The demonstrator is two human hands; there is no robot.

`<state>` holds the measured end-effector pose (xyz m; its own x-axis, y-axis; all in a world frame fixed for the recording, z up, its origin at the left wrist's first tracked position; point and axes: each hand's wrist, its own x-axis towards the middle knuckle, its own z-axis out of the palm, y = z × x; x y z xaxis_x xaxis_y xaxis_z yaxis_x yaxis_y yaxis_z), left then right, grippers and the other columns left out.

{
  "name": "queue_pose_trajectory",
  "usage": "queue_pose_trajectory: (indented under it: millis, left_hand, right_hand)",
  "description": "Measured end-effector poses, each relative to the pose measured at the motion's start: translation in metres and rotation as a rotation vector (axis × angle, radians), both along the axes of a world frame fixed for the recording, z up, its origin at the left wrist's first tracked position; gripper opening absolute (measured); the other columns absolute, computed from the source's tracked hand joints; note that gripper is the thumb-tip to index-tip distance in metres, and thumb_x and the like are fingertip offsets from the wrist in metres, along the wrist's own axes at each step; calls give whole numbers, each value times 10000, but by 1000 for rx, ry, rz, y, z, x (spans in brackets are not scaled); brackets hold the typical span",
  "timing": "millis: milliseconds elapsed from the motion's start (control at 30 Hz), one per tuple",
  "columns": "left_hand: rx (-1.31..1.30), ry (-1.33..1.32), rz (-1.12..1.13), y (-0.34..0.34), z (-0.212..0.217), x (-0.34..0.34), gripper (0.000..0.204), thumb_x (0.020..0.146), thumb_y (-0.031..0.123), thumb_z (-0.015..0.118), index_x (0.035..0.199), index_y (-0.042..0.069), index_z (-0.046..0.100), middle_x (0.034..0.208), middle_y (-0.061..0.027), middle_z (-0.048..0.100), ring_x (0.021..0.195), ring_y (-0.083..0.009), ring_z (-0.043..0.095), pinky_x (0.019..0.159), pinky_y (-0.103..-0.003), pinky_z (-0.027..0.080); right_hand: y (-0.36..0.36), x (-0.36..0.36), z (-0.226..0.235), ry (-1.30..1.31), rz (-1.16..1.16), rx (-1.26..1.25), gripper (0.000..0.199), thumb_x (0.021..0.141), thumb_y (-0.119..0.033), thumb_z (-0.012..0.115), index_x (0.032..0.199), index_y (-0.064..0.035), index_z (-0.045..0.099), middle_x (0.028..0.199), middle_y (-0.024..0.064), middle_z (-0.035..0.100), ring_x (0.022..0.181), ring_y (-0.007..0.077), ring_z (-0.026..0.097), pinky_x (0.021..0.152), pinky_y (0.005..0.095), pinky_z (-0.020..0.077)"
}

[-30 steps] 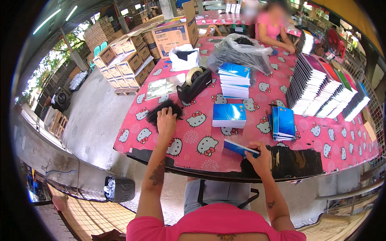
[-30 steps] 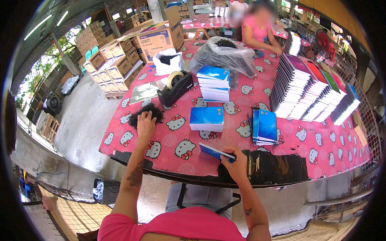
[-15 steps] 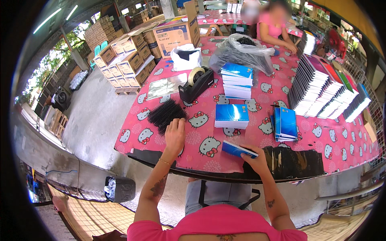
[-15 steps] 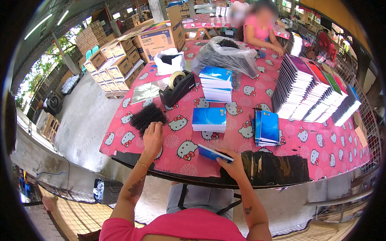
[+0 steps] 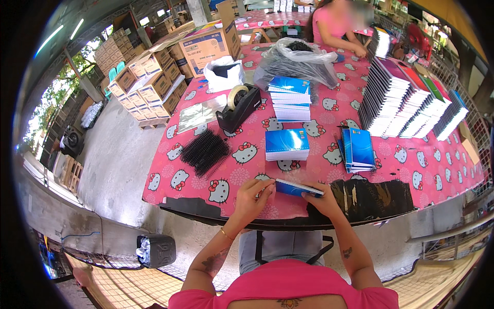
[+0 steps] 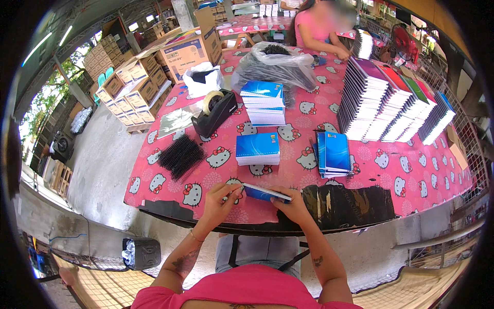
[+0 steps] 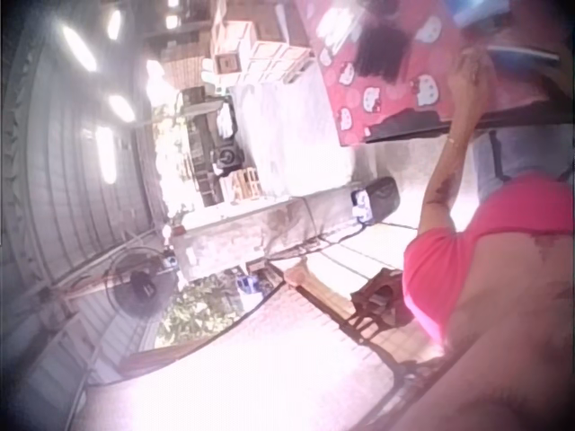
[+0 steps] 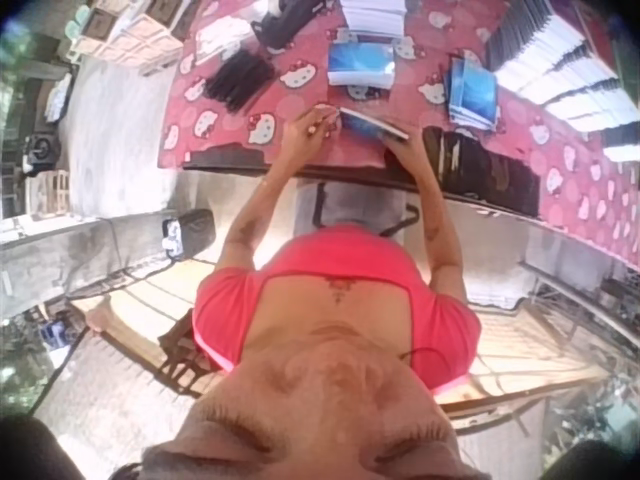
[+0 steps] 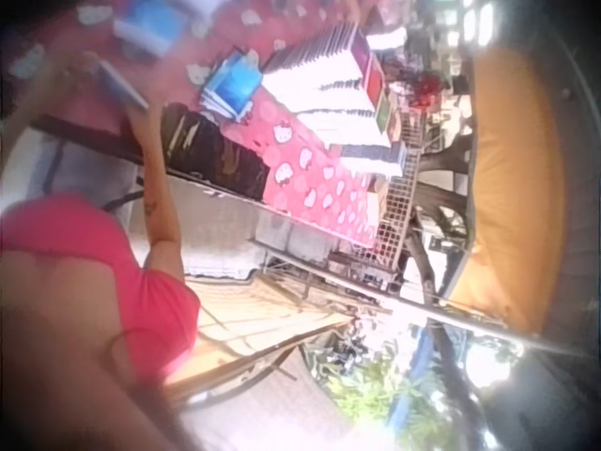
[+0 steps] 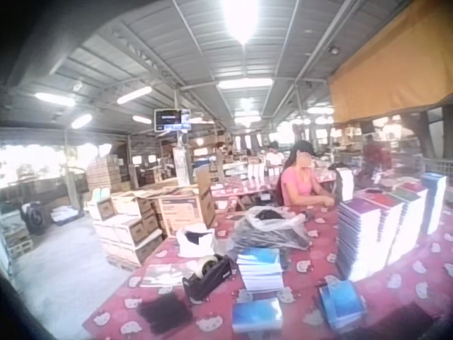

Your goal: The person inserts black spiral bindings into blue notebooks at a table, then stacks the finished notebooks. The workspace includes stacks of notebooks, loose bindings, and a tape dispenser. Another person works nearby at a separate table.

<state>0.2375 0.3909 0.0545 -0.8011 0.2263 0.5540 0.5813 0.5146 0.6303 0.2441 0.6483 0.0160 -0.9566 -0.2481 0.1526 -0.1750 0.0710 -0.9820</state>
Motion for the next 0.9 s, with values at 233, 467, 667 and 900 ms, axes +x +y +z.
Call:
queue_pose_trajectory:
  millis: [233,467,667,900]
  left_hand:
    - [11,-266,61,4,0,-9,130,914,129,674,992,27,694,726,-105,625,637,-229,663,536,-336,468]
    - [-255,150,-254,-13,20,-35,224,919,195,672,1093,58,644,942,-131,634,750,-290,663,621,-357,499]
    - [-307,-239,-260,-8,21,-28,385,914,270,652,1241,74,605,1139,-150,605,944,-346,607,830,-465,453]
    - [-718,119,161,34,-28,23,791,944,526,504,1495,-14,330,1548,-232,325,1447,-381,293,1104,-689,148]
  right_hand:
    - [4,-1,-4,48,39,24,303,863,35,656,1165,2,668,1008,50,686,885,109,600,796,269,479]
    - [5,0,-3,38,54,48,296,869,23,673,1165,2,675,1034,81,704,921,139,626,834,296,488]
    - [4,4,11,5,59,106,314,881,-11,688,1194,-12,666,1055,109,714,927,147,640,851,303,494]
    - [-11,20,17,-32,-178,-10,301,888,-52,689,1187,-19,671,979,104,695,889,157,636,827,293,492]
